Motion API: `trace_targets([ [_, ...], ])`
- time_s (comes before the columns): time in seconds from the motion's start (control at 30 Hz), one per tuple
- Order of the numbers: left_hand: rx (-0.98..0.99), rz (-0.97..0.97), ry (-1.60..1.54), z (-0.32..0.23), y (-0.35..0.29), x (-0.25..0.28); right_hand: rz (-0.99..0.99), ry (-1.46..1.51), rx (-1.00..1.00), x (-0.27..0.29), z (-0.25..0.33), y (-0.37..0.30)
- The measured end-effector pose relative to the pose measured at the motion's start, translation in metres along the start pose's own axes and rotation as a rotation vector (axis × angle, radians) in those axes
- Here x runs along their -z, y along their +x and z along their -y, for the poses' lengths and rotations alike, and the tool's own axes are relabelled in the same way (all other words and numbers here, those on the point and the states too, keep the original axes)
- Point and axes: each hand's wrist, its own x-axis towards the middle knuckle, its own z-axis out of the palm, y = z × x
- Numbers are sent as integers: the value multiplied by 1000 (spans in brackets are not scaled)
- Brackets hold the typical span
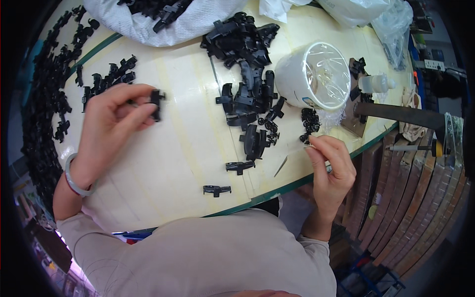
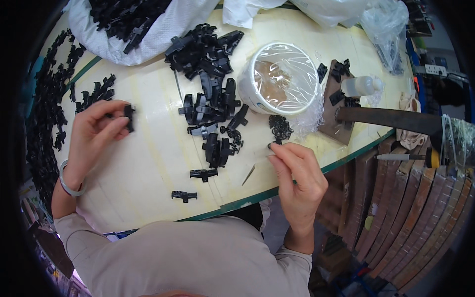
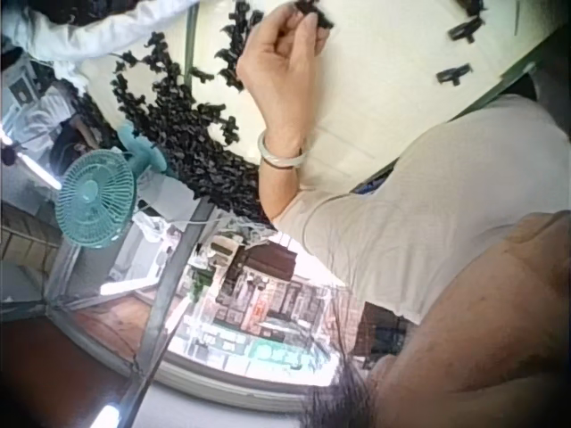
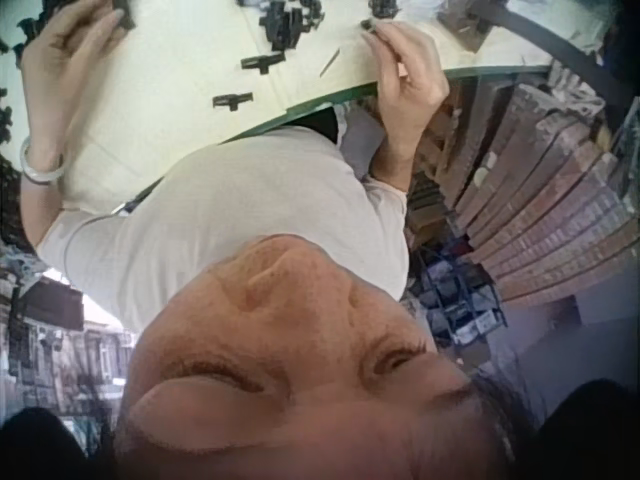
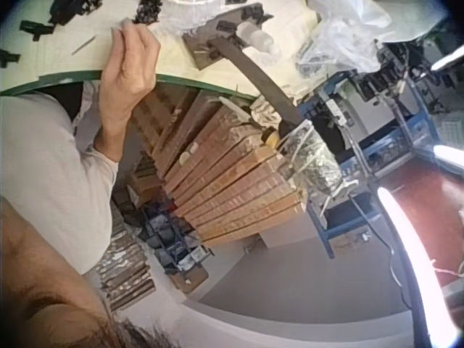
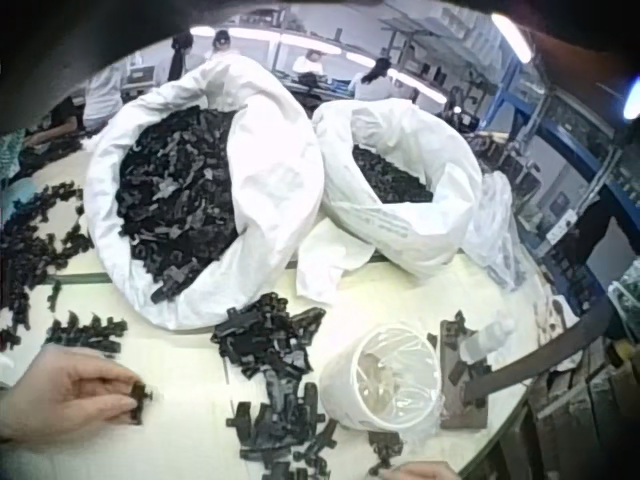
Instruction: Assembling small black plastic components by hand at a manufacturing workbench, occasionally using lubricant.
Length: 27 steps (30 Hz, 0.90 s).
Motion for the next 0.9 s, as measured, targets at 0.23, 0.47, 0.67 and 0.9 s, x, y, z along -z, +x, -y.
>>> trace_targets([
  [0.23,-293,-169,416,-16,-17,-5,149,32,129,-27,10,-4],
  [0.47,-688,323,406,-23,-23,-36,40,-50,149,-38,4,-8],
  [0.67,-739,541,379,-13,-25,-62,-46,-106,214,-55,1,-13],
  [0.9,-811,484,271,-9,-27,-70,-131,289,-25,-40,5,-20],
])
